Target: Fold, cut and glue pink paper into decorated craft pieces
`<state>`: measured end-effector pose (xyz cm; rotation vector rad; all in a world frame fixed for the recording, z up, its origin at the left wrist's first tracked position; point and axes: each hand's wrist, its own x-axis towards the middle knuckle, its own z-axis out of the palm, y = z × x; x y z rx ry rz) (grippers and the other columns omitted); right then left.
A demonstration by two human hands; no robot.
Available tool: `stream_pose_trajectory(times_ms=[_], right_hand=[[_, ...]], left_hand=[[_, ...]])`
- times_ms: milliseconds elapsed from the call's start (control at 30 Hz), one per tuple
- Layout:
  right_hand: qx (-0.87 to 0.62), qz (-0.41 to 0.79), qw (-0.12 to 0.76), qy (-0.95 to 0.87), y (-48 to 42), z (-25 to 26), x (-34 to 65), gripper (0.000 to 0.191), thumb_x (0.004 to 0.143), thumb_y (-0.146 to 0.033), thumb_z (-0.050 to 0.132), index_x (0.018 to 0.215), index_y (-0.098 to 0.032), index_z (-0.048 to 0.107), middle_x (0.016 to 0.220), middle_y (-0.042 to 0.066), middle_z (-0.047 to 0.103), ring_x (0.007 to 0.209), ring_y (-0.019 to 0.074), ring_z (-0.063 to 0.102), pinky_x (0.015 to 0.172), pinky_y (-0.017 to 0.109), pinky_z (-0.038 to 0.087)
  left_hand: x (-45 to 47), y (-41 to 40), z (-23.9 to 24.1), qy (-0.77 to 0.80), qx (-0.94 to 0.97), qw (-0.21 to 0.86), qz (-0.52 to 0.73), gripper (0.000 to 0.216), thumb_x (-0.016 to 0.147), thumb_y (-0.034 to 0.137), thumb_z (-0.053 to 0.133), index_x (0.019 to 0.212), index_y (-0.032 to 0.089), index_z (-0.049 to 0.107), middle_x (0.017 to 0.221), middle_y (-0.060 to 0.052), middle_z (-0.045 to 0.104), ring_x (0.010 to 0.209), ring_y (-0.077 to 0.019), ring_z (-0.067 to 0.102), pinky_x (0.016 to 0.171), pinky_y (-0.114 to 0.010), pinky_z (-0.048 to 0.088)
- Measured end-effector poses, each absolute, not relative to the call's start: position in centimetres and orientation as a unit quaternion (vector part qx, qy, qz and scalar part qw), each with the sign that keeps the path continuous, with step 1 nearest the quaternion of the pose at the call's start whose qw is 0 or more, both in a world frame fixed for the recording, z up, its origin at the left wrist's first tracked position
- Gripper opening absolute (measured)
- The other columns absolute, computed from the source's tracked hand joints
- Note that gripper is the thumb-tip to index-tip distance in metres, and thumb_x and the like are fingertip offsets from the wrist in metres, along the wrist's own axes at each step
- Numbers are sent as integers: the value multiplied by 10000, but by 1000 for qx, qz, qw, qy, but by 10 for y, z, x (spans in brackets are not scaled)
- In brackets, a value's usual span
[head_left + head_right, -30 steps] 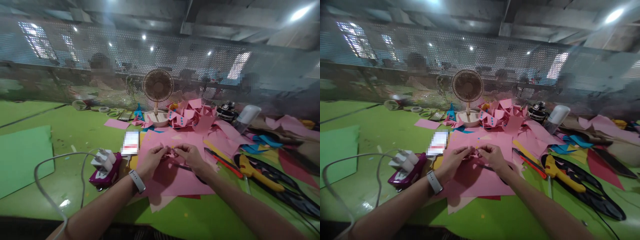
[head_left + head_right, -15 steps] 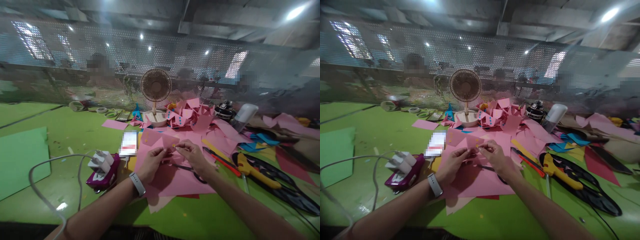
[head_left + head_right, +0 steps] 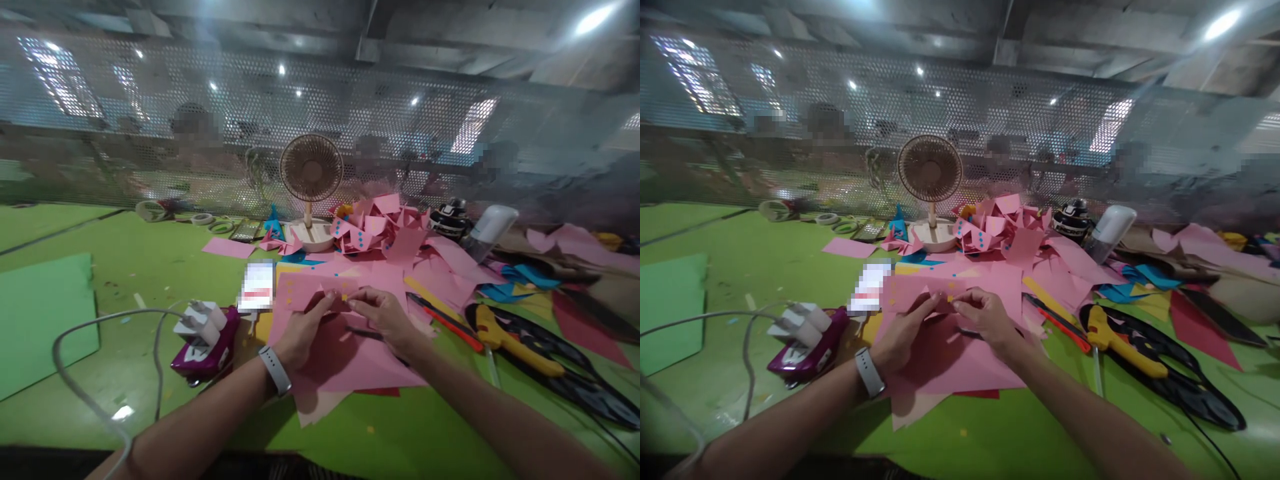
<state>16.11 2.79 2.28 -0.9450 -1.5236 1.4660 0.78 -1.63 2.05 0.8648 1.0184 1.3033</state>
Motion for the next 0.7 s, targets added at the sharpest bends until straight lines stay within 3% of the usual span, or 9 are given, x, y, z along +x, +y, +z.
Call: stream_pose_trajectory(times_ms=[167,333,400,533,700], right_hand=[[-372,444,364,-730,32,28,171,173,722,-336,618,791,-186,672,914,38,549,818,156,554,713,291,457],[-378,316,327,-806,35,37,180,156,770,-323,564,820,-220,670,873,35,535,776,152,534,701,295,440],[-384,277,331,-816,33,39,181,142,774,-311,560,805,-225,669,960,49,531,884,175,525,781,320,425],[-398,214,322,-832,31,40,181,135,780,-305,556,765,-229,666,1239,55,436,1192,229,343,990,404,274],[-412,215,289,-837,31,38,182,195,797,-353,522,810,-224,668,1395,36,294,1306,241,161,1035,458,190]], left_hand=[[10,-17,26,452,367,579,571,310,700,454,633,844,180,628,939,-63,660,901,-199,598,838,-329,438],[11,-16,28,444,353,595,569,309,686,449,651,798,166,599,884,-52,639,829,-181,606,816,-348,467],[11,-15,27,440,348,597,574,299,687,431,658,806,163,594,912,-56,634,840,-178,602,816,-342,473],[12,-16,27,440,354,595,571,289,709,407,649,839,154,593,955,-64,626,846,-177,609,830,-334,470],[14,-18,27,422,391,604,552,320,753,437,594,912,159,600,1057,-85,611,912,-191,600,857,-345,455]])
